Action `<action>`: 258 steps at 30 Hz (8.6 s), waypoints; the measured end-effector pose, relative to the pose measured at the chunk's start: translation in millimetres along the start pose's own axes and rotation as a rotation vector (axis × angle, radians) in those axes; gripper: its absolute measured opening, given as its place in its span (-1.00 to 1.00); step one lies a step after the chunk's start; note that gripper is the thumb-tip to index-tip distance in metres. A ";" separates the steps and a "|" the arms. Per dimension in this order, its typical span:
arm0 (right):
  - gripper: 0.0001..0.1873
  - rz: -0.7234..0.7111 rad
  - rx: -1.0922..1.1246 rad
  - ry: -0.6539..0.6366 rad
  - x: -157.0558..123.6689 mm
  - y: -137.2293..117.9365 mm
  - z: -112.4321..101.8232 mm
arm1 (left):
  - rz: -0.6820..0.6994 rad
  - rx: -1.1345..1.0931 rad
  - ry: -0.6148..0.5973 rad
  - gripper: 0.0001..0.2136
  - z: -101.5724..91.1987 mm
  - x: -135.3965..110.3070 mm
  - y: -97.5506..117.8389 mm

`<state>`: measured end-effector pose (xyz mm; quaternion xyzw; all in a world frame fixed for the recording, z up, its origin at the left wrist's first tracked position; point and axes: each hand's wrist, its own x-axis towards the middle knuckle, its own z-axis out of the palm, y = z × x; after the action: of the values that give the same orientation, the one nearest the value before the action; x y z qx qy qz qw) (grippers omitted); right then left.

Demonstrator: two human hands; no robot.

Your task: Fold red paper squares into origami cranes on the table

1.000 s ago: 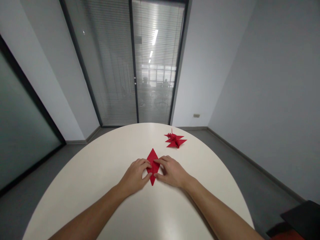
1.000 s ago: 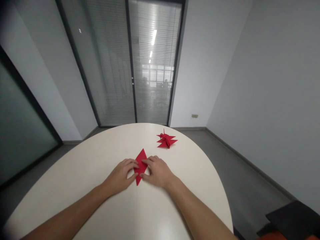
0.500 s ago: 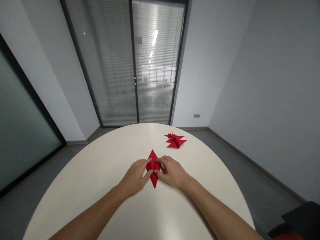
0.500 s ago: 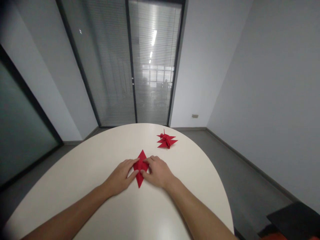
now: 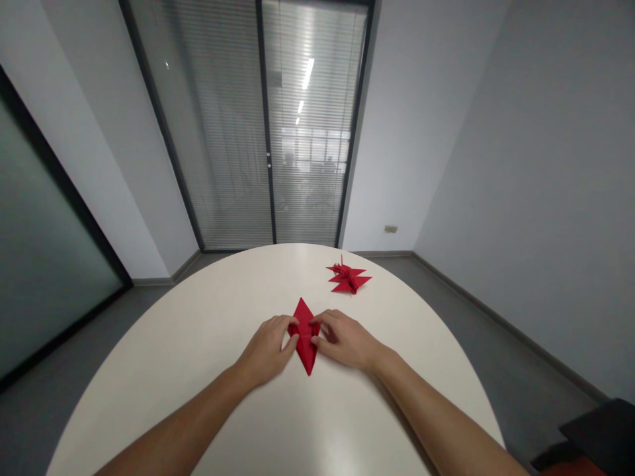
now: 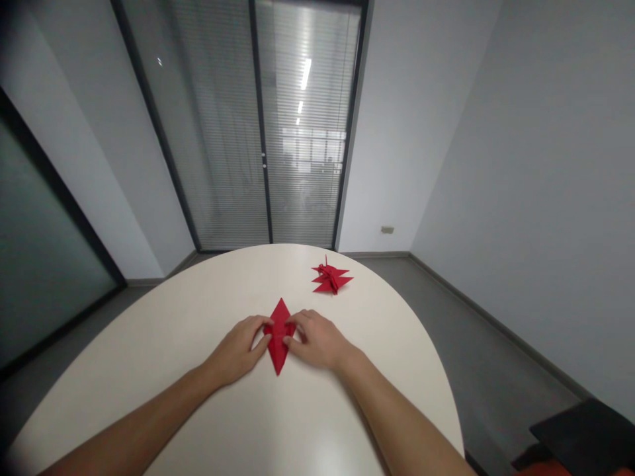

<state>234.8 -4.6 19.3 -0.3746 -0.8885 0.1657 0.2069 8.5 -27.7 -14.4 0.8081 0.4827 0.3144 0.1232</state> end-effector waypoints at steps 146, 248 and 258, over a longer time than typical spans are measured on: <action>-0.47 -0.117 -0.078 0.042 5.8 21.6 19.8 | 0.211 0.075 -0.096 -0.67 -1.4 0.1 3.9; -0.08 0.013 -0.096 -0.218 -1.7 5.2 12.4 | 0.286 0.135 -0.178 -0.63 -11.4 -0.4 8.4; 0.00 0.095 -0.163 -0.188 -3.7 8.8 15.1 | 0.272 0.215 -0.179 -0.64 -11.1 -4.7 5.7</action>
<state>235.0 -3.6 1.5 -0.4146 -0.8957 0.1369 0.0835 4.0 -35.8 -4.8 0.8991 0.3871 0.2014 0.0349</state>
